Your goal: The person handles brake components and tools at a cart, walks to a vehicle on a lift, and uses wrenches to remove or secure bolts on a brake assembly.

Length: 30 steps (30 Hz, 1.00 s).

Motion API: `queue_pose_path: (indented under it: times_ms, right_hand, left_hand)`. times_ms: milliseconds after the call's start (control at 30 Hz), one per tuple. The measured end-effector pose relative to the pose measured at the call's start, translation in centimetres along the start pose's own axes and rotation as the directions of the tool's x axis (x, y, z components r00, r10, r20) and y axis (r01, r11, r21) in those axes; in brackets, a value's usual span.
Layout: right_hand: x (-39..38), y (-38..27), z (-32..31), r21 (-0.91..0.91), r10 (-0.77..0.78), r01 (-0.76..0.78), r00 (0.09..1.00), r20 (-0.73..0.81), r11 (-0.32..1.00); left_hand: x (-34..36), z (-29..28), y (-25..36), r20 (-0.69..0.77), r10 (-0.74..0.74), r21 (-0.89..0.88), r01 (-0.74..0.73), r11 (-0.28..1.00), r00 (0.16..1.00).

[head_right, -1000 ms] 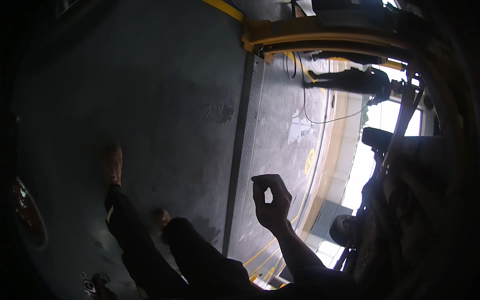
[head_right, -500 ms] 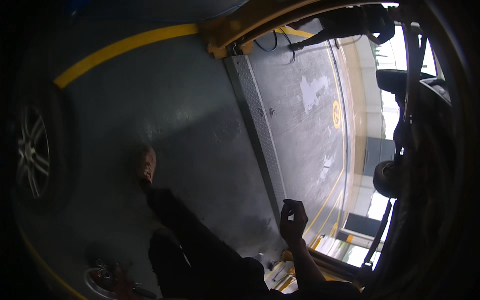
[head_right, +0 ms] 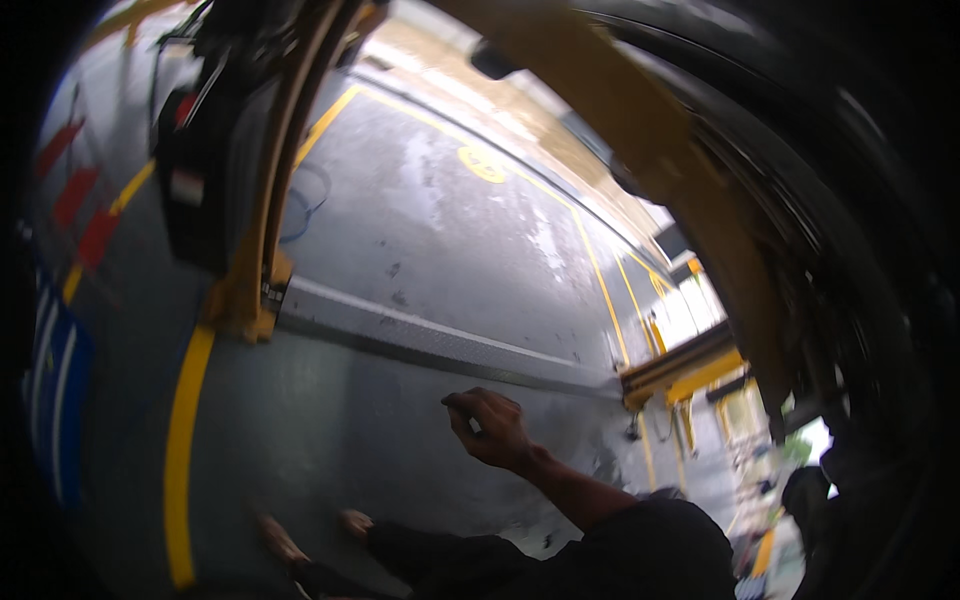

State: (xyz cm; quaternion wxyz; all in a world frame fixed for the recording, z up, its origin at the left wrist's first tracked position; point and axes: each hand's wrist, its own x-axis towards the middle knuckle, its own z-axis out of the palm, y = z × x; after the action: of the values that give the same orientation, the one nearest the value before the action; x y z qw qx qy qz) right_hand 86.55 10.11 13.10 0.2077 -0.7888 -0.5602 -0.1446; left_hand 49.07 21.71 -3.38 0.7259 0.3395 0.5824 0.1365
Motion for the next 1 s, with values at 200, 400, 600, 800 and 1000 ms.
queue_pose_path:
  times_ms: [200, 400, 600, 800, 1000]
  right_hand:
    - [5.8, -6.1, -5.1, -0.089, -0.020, 0.000, 0.974, -0.224, 0.996]
    - [6.0, -7.8, -11.7, -0.218, 0.091, -0.174, 0.935, -0.343, 0.960]
    - [4.8, -8.8, -18.1, -0.243, 0.275, -0.414, 0.848, -0.453, 0.877]
    - [6.3, -8.3, -21.2, -0.094, 0.342, -0.476, 0.740, -0.579, 0.874]
    - [7.4, -8.6, -22.9, -0.043, 0.409, -0.532, 0.698, -0.589, 0.846]
  left_hand:
    - [3.9, 2.1, 14.2, 0.372, 0.091, 0.256, -0.196, 0.947, 0.924]
    - [4.2, 8.2, 23.1, 0.637, 0.015, 0.426, -0.368, 0.826, 0.771]
    - [1.6, 15.4, 29.1, 0.788, -0.115, 0.519, -0.552, 0.653, 0.605]
    - [-4.7, 21.7, 33.4, 0.843, -0.134, 0.491, -0.643, 0.587, 0.521]
    - [-9.6, 28.7, 38.1, 0.868, -0.227, 0.479, -0.624, 0.617, 0.442]
